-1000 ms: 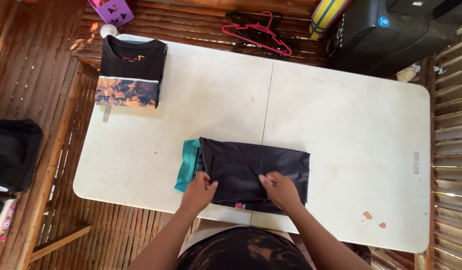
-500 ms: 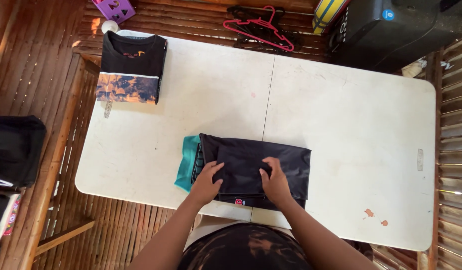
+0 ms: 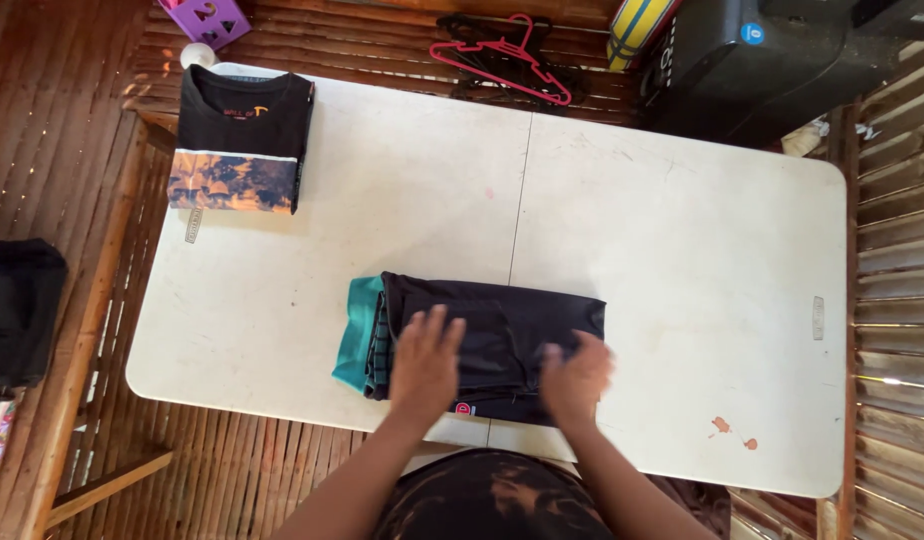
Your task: Folding various shirts and laundry items on a white table.
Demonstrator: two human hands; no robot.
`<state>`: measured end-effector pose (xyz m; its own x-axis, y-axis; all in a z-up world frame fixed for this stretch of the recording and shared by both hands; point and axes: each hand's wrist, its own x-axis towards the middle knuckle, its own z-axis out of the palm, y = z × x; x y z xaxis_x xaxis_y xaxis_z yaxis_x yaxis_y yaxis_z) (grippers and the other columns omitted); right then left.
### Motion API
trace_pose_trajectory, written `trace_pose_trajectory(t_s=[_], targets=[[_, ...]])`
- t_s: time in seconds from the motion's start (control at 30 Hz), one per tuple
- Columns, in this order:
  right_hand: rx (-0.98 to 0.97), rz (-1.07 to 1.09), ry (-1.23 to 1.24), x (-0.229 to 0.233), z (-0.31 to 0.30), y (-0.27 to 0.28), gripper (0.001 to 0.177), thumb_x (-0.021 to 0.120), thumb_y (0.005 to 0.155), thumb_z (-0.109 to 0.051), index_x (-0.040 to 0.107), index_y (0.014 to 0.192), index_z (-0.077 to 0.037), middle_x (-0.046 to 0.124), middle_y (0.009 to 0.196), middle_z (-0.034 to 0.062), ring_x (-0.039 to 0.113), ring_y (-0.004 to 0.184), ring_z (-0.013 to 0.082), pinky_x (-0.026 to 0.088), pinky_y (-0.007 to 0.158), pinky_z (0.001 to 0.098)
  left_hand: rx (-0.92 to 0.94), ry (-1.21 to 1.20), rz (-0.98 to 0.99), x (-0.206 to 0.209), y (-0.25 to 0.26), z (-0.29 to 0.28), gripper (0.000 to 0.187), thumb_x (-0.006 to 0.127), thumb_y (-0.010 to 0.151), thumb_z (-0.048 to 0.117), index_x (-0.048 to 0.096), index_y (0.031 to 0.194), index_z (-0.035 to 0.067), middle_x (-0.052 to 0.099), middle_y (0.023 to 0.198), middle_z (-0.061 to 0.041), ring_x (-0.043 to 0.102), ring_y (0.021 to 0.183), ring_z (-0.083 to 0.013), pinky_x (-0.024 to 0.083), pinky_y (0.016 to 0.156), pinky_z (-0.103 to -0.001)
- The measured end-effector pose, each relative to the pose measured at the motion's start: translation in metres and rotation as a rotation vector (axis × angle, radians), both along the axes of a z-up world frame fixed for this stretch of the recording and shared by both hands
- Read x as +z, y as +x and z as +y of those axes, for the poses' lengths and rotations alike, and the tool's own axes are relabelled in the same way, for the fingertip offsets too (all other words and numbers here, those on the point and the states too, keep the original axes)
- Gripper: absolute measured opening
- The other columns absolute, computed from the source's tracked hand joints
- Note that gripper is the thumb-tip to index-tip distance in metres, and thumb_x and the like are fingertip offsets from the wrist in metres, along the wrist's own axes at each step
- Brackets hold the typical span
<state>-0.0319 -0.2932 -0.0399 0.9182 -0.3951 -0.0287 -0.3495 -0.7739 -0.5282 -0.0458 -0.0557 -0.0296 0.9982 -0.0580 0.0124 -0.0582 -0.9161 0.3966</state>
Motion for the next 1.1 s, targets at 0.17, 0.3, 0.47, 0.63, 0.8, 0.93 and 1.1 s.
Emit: trace_pose_trajectory(t_s=[0.17,0.3,0.47,0.63,0.8,0.93,1.1], targets=[[-0.146,0.392,-0.126,-0.005,-0.061,0.007,0.065,0.081,0.084,-0.044,0.056,0.13,-0.005,0.056,0.13,0.0186,0.051,0.121,0.0391,0.042,0.098,0.0529,-0.261,0.156,0.265,0.03,0.019,-0.031,0.07,0.051,0.097,0.045,0.028,0.16,0.026,0.008,0.169,-0.009,0.006,0.153,-0.0433,0.008,0.122,-0.062],[-0.022,0.718,0.257,-0.027,-0.097,0.013,0.06,0.078,0.086,-0.042,0.069,0.123,0.003,0.077,0.11,0.0194,0.075,0.099,0.0296,0.058,0.09,0.0416,-0.37,0.204,0.562,0.047,0.027,-0.029,0.077,0.037,0.099,0.066,0.01,0.165,0.036,-0.014,0.17,-0.006,-0.013,0.155,-0.0445,-0.004,0.119,-0.073],[-0.005,0.68,1.034,0.014,-0.072,0.024,0.065,0.078,0.079,-0.024,0.056,0.137,-0.002,0.071,0.109,0.0126,0.065,0.092,0.0244,0.051,0.079,0.0397,-0.3,-0.088,0.406,-0.011,0.022,-0.01,0.075,0.043,0.099,0.067,0.024,0.162,0.031,0.007,0.173,-0.009,0.002,0.158,-0.0413,-0.001,0.122,-0.067],[0.143,0.64,1.067,0.055,0.036,0.034,0.081,0.078,0.079,-0.021,0.04,0.149,-0.011,0.069,0.113,0.0075,0.063,0.092,0.0192,0.052,0.076,0.036,0.246,-0.881,0.477,-0.013,0.026,0.038,0.072,0.052,0.095,0.067,0.055,0.148,0.019,0.064,0.149,-0.009,0.062,0.14,-0.027,0.047,0.121,-0.049],[0.857,0.574,0.963,0.078,0.125,0.029,0.078,0.076,0.092,-0.026,0.032,0.155,-0.011,0.062,0.108,0.0066,0.058,0.09,0.013,0.051,0.079,0.0293,0.707,-1.38,0.953,0.042,0.03,0.08,0.063,0.055,0.096,0.05,0.052,0.152,0.02,0.063,0.138,0.003,0.057,0.117,-0.0124,0.044,0.093,-0.035],[0.699,0.539,0.745,0.043,0.12,0.022,0.049,0.07,0.094,-0.024,0.056,0.139,-0.009,0.07,0.1,0.0077,0.066,0.085,0.0181,0.054,0.075,0.0315,0.544,-1.11,0.785,-0.031,0.016,0.096,0.059,0.066,0.096,0.021,0.05,0.152,0.01,0.072,0.124,-0.013,0.059,0.093,-0.0198,0.043,0.078,-0.04],[0.772,-0.009,0.084,0.043,0.104,0.022,0.034,0.071,0.091,-0.017,0.063,0.125,-0.012,0.059,0.133,0.0098,0.054,0.125,0.0331,0.046,0.104,0.0437,0.355,-1.244,0.35,-0.015,0.0,0.107,0.049,0.064,0.097,0.01,0.054,0.144,0.002,0.069,0.13,-0.007,0.063,0.118,-0.0131,0.048,0.102,-0.027]])
